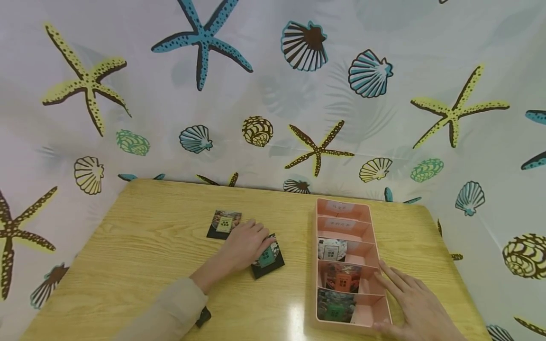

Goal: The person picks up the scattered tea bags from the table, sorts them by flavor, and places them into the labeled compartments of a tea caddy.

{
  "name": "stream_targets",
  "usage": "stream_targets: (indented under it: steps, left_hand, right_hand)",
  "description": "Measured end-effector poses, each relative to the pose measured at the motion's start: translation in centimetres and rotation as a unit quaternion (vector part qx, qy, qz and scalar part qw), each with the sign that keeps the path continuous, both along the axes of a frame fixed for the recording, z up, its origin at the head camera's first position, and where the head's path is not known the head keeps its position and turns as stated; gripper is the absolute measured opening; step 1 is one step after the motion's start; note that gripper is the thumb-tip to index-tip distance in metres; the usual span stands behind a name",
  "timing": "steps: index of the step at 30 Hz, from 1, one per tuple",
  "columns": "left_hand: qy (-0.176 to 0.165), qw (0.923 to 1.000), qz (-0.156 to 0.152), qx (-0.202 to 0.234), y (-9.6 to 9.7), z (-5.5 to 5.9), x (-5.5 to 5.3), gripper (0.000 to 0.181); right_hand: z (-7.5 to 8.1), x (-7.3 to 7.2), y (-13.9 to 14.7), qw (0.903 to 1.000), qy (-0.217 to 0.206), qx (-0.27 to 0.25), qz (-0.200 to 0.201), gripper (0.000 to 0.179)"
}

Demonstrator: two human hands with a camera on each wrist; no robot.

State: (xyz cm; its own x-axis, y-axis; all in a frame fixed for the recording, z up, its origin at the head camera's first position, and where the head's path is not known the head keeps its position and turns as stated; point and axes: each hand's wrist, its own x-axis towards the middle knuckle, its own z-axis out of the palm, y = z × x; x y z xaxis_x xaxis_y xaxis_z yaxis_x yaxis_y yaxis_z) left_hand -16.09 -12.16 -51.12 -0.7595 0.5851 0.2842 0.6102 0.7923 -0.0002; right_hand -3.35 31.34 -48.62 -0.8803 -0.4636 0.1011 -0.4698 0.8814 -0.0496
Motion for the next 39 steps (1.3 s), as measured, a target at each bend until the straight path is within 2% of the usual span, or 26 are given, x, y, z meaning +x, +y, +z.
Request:
stream_targets:
  steps: [3, 9, 16, 22, 27, 32, 39]
  left_hand:
    - [0.007, 1.0, -0.004, 0.001, 0.8, 0.4, -0.3, 0.032]
    - [-0.004, 1.0, -0.006, -0.003, 2.4, 1.2, -1.0, 0.032]
    - [0.0, 0.9999, -0.014, 0.003, 4.0, 1.9, -2.2, 0.033]
    - [0.017, 0.9995, -0.027, 0.008, 5.0, 2.3, -3.0, 0.034]
    - [0.016, 0.9993, -0.034, 0.006, 5.6, 3.0, -3.8, 0.036]
    - [0.042, 0.9982, -0.037, 0.022, 6.0, 3.9, -4.7, 0.035]
    - [0.08, 0.995, -0.043, 0.04, 6.8, 5.6, -5.7, 0.034]
  right_hand:
    - [-0.1, 0.1, -0.1, 0.9999, -0.01, 0.003, -0.006, 0.103]
    - [-0.1, 0.0, -0.1, 0.9999, -0.009, 0.003, -0.005, 0.103]
    - [0.0, 0.0, 0.0, 0.9999, -0.014, -0.003, -0.005, 0.103]
    - [0.1, 0.1, -0.1, 0.9999, -0.015, -0.003, -0.007, 0.102]
    - [0.1, 0.0, 0.0, 1.0, -0.007, -0.002, 0.0, 0.102]
    - [0.1, -0.1, 0.0, 1.0, 0.001, -0.003, 0.006, 0.103]
    - [0.1, 0.0, 0.0, 1.0, 0.0, -0.001, 0.004, 0.103]
